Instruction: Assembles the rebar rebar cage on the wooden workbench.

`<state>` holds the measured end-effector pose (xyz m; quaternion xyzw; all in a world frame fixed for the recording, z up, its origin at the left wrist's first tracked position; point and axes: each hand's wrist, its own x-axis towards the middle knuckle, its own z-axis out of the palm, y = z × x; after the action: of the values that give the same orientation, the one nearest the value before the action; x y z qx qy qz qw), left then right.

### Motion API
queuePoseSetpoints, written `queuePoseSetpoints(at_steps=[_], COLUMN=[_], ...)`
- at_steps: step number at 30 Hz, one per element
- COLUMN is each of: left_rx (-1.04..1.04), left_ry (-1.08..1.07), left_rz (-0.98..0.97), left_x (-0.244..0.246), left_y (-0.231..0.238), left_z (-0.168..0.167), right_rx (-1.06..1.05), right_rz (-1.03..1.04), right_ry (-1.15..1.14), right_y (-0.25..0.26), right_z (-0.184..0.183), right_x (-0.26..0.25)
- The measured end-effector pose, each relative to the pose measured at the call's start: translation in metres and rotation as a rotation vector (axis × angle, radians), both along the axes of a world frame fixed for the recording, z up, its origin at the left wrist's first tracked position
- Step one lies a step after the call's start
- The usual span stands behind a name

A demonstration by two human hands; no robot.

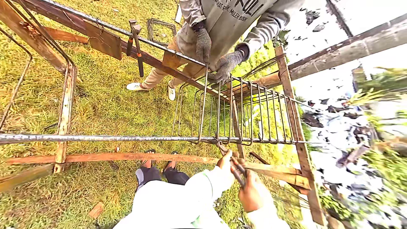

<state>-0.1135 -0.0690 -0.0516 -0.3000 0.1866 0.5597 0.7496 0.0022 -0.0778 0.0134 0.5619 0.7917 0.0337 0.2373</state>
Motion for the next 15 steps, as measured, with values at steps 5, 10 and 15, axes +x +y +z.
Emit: queuePoseSetpoints(at_steps=[5, 10, 15], left_rx=[0.002, 0.033, 0.23], left_ry=[0.098, 0.119, 0.058], left_rz=[-0.047, -0.058, -0.044], left_x=[0.001, 0.001, -0.007], left_y=[-0.01, -0.011, -0.015], left_z=[-0.021, -0.033, -0.023], right_rx=[0.189, 0.242, -0.464], right_rz=[-0.02, -0.007, -0.488], right_ry=[0.069, 0.127, 0.34], right_y=[-0.03, -0.033, -0.011], right_z=[-0.049, -0.07, 0.003], right_x=[0.002, 0.005, -0.01])
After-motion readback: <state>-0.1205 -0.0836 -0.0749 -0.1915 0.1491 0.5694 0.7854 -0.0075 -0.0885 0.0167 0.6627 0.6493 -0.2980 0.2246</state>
